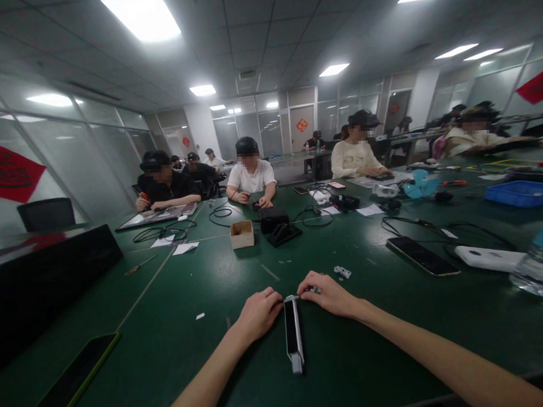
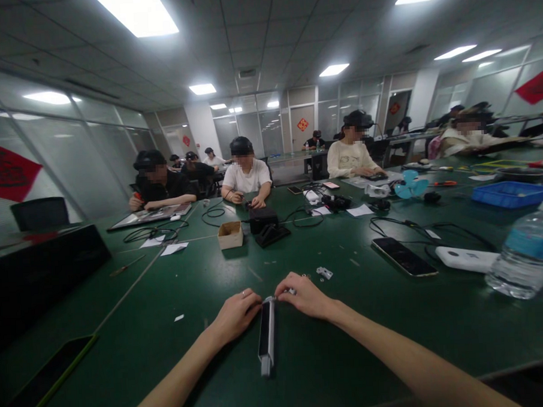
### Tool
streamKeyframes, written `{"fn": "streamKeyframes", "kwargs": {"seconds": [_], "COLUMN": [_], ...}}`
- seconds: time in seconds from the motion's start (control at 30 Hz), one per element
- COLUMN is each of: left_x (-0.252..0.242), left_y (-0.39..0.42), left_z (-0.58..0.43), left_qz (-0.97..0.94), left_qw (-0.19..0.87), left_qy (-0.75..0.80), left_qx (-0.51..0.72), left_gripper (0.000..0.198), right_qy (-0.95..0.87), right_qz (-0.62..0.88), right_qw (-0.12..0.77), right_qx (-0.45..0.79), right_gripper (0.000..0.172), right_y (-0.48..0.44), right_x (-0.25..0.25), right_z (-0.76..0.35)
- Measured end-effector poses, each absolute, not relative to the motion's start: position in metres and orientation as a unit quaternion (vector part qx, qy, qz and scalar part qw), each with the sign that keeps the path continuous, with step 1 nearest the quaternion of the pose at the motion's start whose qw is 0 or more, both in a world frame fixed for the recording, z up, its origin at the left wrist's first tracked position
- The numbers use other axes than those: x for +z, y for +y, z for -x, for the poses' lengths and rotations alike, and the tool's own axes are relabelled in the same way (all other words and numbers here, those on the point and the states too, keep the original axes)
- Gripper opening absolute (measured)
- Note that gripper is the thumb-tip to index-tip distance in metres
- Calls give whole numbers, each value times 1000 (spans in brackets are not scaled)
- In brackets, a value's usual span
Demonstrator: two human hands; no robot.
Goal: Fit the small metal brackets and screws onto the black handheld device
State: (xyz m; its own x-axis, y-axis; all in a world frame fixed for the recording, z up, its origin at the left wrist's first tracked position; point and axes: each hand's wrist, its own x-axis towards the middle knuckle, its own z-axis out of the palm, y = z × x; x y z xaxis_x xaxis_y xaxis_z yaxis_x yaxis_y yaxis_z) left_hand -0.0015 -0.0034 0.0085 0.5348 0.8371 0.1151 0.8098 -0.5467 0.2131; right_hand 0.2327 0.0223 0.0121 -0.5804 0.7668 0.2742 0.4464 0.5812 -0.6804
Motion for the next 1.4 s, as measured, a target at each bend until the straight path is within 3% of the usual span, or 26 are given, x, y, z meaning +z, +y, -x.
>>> {"fn": "streamKeyframes", "kwargs": {"seconds": [0.33, 0.83, 1.1, 1.4], "left_x": [4, -6, -1, 2], "left_y": [-3, 1, -1, -2], "left_z": [2, 8, 7, 12], "left_qz": [-878, -868, -865, -859], "left_qw": [55, 110, 137, 209], "left_qy": [464, 453, 450, 421], "left_qx": [102, 171, 171, 204], "left_gripper": [19, 15, 18, 23], "right_qy": [-803, -467, -448, -610], "right_qz": [359, 283, 277, 291], "right_qw": [280, 378, 388, 349], "right_qx": [385, 748, 757, 649], "right_gripper": [17, 27, 30, 34], "right_y": [14, 13, 16, 16], "right_x": [25, 4, -6, -4], "right_z": [-229, -213, -213, -219]}}
